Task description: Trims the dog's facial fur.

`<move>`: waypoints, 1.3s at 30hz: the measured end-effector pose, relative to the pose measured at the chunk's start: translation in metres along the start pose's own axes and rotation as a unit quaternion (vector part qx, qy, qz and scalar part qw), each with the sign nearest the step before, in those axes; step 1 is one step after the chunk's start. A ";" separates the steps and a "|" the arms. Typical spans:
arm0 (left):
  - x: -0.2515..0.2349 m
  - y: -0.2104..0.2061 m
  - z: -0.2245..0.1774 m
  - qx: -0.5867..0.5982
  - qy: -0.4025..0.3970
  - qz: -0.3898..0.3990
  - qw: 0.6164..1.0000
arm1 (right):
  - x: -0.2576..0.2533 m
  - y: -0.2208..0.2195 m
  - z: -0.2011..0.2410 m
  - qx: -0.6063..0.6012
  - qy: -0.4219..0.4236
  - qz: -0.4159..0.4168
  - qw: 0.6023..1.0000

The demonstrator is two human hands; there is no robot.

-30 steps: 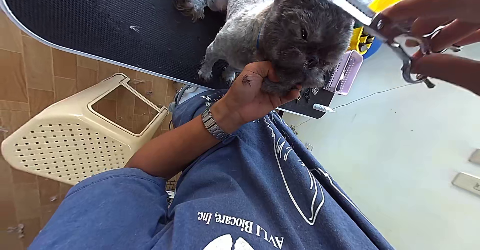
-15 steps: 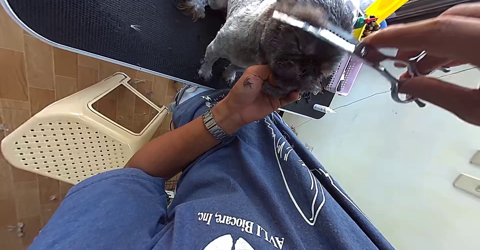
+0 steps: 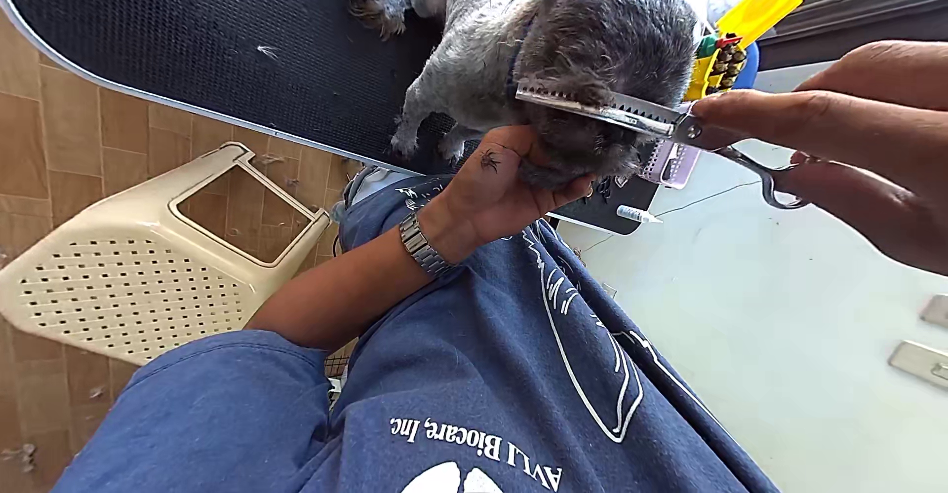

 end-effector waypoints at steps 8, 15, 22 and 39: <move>0.000 0.004 0.000 0.003 -0.008 0.009 1.000 | 0.000 0.000 -0.005 0.002 0.006 -0.004 1.000; 0.001 0.005 0.000 0.020 -0.010 0.021 1.000 | 0.003 -0.007 -0.005 0.006 0.025 -0.021 0.999; 0.001 0.001 -0.002 0.010 -0.008 0.009 1.000 | 0.002 -0.006 -0.009 0.010 0.028 -0.029 0.999; 0.002 0.001 -0.002 0.020 0.000 0.009 1.000 | 0.003 -0.001 -0.003 0.017 0.018 -0.009 1.000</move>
Point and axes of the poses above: each hand's wrist, its own x-axis away from the middle knuckle, its own y-axis out of the back of the hand, z = x × y, the point moved 1 cm from there along -x, towards the middle knuckle, and after that the axes turned 4 degrees about -y, right-handed, at the moved point
